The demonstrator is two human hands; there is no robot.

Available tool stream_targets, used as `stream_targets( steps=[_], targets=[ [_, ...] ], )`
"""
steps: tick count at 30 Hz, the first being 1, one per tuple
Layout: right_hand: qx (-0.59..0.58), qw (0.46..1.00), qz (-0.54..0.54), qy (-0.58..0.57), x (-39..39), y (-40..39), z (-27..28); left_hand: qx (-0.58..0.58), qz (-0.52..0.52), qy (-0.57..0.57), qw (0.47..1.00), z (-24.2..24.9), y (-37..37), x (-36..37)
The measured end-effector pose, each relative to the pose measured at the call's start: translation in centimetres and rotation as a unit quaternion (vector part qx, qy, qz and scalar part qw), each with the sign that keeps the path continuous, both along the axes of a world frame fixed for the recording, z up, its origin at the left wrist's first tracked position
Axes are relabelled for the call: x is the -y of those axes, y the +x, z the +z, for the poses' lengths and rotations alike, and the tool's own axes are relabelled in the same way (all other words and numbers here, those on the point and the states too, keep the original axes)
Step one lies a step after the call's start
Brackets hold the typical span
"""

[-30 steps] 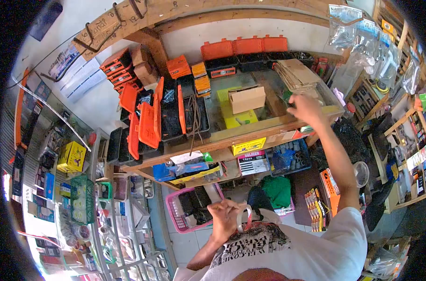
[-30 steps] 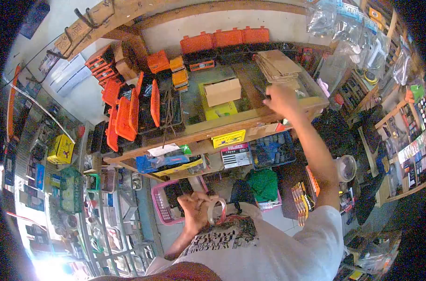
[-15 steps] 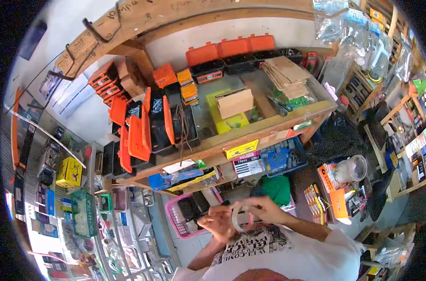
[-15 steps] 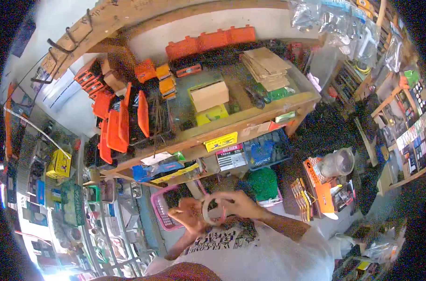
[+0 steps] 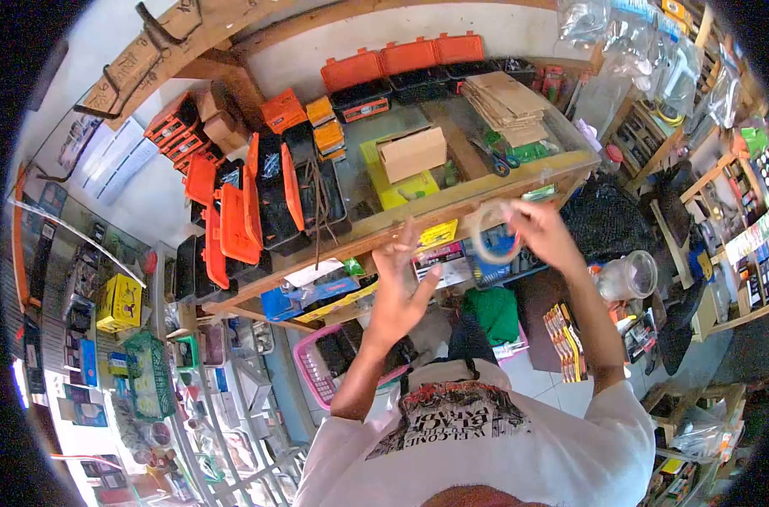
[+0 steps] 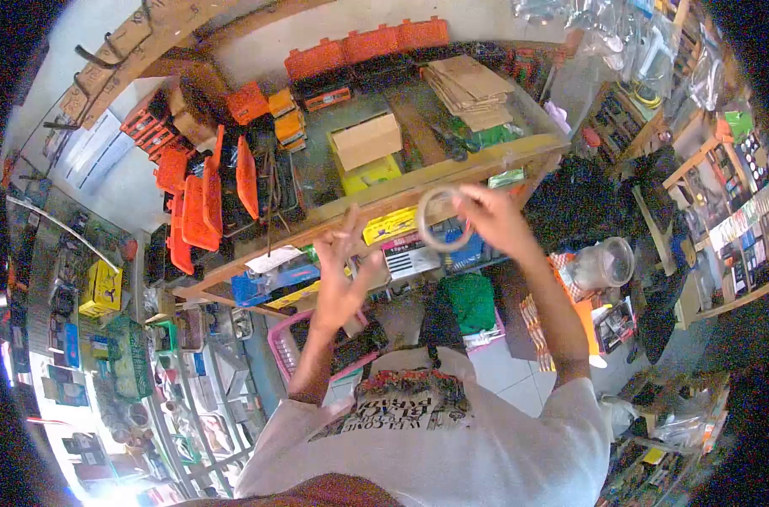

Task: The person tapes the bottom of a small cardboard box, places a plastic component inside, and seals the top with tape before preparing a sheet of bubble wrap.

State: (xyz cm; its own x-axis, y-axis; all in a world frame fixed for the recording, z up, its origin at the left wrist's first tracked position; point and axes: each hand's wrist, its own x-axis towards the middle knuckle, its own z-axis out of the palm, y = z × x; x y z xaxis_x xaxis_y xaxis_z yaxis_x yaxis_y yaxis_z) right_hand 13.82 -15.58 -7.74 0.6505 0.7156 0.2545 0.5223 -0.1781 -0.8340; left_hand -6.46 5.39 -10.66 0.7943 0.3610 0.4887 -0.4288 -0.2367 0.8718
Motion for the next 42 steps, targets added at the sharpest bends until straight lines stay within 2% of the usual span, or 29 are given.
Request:
stream_targets(
  steps=[1,3,4,10,13,16,19,20,21,23,25,28,33,35,39,42],
  targets=[
    [-0.007,1.0,-0.018,-0.017,-0.1,1.8,0.6,0.012,-0.011,-0.022,1.0,0.6,0.2,-0.6],
    [-0.036,0.996,-0.06,-0.055,-0.7,5.9,0.8,-0.04,-0.044,-0.066,0.996,2.2,-0.2,-1.8],
    [0.077,0.996,-0.036,-0.04,-1.2,8.4,0.6,-0.053,-0.059,-0.094,0.992,2.9,-0.2,-2.2],
    [0.178,0.963,-0.049,-0.196,-4.4,15.5,0.6,-0.056,-0.103,-0.131,0.984,4.4,-0.3,-2.6],
    [0.25,0.95,-0.046,-0.18,-5.3,18.9,-1.7,-0.064,-0.109,-0.143,0.982,5.4,-0.8,-2.3],
    [0.361,0.915,-0.132,-0.125,-5.3,18.2,-2.7,-0.066,-0.092,-0.131,0.985,6.0,-1.4,-2.4],
    [0.201,0.962,-0.152,-0.107,-6.4,8.4,4.1,-0.079,-0.071,-0.129,0.986,6.5,-1.8,-2.8],
    [0.099,0.993,-0.07,-0.01,-6.7,6.8,3.6,-0.074,-0.07,-0.127,0.987,6.4,-1.7,-2.8],
    [-0.007,0.996,0.011,0.088,-6.8,5.2,3.1,-0.071,-0.07,-0.124,0.987,6.4,-1.5,-2.9],
    [-0.105,0.982,0.085,0.133,-7.0,-0.5,4.6,-0.067,-0.077,-0.129,0.986,6.3,-1.2,-2.8],
    [-0.158,0.968,0.101,0.166,-7.5,-3.8,4.2,-0.063,-0.091,-0.145,0.983,6.3,-0.8,-2.6],
    [-0.187,0.96,0.068,0.197,-8.4,-5.6,4.0,-0.075,-0.064,-0.096,0.99,5.9,0.1,-2.1],
    [-0.216,0.942,0.008,0.256,-9.0,-4.6,3.3,-0.078,-0.079,-0.073,0.991,5.4,2.0,-1.8],
    [-0.237,0.936,-0.008,0.261,-8.8,-3.9,2.8,-0.069,-0.066,-0.032,0.995,4.8,2.9,-1.9],
    [-0.278,0.923,-0.045,0.262,-8.4,-2.2,2.1,-0.1,-0.069,-0.023,0.992,4.9,5.1,-2.2],
    [-0.276,0.924,-0.062,0.258,-8.4,-0.5,1.4,-0.101,-0.019,0.096,0.99,4.8,7.3,-2.7]
  ],
)
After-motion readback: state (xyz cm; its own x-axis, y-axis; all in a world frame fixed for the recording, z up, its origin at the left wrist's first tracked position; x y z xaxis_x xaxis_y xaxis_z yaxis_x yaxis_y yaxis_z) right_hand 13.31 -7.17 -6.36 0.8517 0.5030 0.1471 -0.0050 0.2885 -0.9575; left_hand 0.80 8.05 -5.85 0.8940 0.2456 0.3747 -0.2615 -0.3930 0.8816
